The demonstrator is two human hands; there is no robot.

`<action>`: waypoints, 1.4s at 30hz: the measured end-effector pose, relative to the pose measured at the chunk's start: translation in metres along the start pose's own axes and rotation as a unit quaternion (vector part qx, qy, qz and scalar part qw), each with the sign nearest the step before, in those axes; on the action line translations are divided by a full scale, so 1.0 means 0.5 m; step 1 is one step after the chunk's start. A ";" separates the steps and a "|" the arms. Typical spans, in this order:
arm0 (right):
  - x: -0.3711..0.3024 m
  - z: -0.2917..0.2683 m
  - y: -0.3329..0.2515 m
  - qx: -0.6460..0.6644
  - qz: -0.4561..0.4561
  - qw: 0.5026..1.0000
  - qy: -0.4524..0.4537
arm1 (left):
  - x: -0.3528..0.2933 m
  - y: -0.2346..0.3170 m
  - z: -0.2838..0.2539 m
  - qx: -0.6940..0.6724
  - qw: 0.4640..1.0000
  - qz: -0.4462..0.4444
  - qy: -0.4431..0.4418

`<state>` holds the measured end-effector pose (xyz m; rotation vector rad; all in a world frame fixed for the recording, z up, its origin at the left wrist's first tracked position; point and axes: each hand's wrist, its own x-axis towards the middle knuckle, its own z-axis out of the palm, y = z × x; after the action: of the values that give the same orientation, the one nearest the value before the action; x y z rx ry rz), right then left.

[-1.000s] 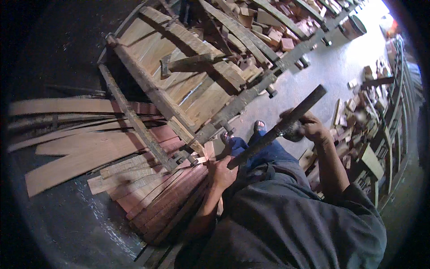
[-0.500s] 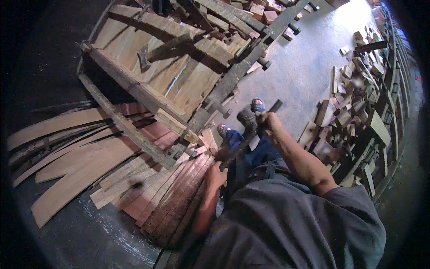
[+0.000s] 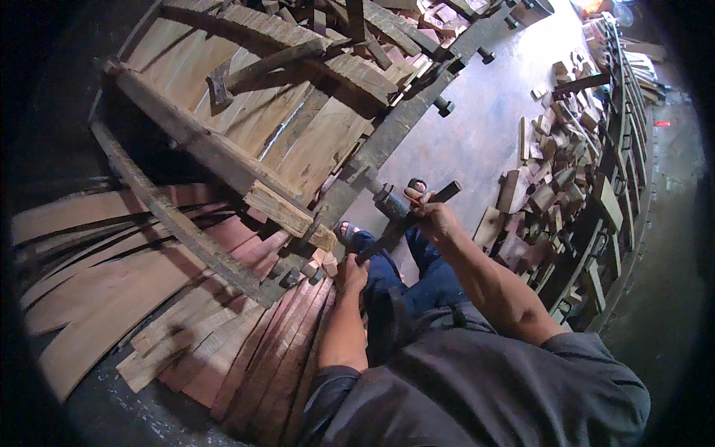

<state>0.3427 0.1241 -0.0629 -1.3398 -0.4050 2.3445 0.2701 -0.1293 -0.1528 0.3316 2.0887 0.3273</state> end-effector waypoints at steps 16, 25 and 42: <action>-0.006 0.042 0.011 -0.165 -0.062 0.984 -0.026 | 0.234 -0.066 0.092 -0.094 0.976 0.192 -0.034; -0.009 -0.002 -0.005 -0.354 -0.084 0.929 0.068 | 0.068 -0.120 0.066 -0.045 0.998 0.001 0.042; -0.163 0.198 0.155 -0.790 -0.053 0.182 -0.583 | -0.361 0.051 -0.161 -0.122 0.963 -0.006 0.241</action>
<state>0.2783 0.0123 0.0131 1.0590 -3.5468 1.3088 0.2946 -0.1788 0.0387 0.0951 2.4873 0.7088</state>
